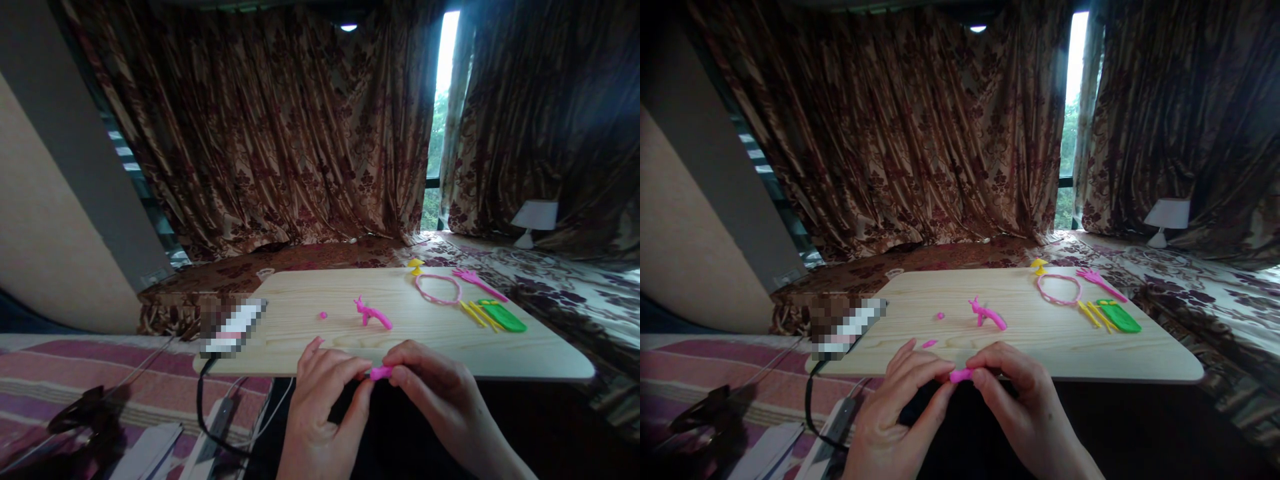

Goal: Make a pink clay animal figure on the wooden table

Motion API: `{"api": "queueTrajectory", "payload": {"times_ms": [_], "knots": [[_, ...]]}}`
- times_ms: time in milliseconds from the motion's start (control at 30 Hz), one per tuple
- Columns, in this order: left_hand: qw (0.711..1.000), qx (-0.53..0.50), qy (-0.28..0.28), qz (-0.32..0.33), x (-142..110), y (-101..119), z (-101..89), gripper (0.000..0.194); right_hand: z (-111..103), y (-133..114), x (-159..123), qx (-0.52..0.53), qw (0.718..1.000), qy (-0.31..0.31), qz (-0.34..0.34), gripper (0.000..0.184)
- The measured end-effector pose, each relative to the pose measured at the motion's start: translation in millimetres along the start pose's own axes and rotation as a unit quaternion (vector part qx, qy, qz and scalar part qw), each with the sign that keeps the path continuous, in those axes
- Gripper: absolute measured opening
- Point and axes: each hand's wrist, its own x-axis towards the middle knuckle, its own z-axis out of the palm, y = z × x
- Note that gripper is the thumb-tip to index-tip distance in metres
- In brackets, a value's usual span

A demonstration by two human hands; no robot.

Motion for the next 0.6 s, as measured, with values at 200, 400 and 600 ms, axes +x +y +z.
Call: {"api": "queueTrajectory", "payload": {"times_ms": [200,400,600], "knots": [[0.998,0.054,0.011,0.038,0.9,2.2,-2.6,0.034,-0.2,-2.1,-1.2,-0.003,1.0,0.0,0.008,0.014],[0.999,0.026,0.003,0.026,2.7,4.7,-2.8,0.026,-0.8,-0.3,-2.4,0.007,1.0,-0.006,-0.019,0.014],[1.0,-0.007,-0.008,0.014,2.3,4.1,-1.7,0.023,0.8,-3.1,-1.2,-0.014,0.998,-0.011,-0.068,0.016]]}}
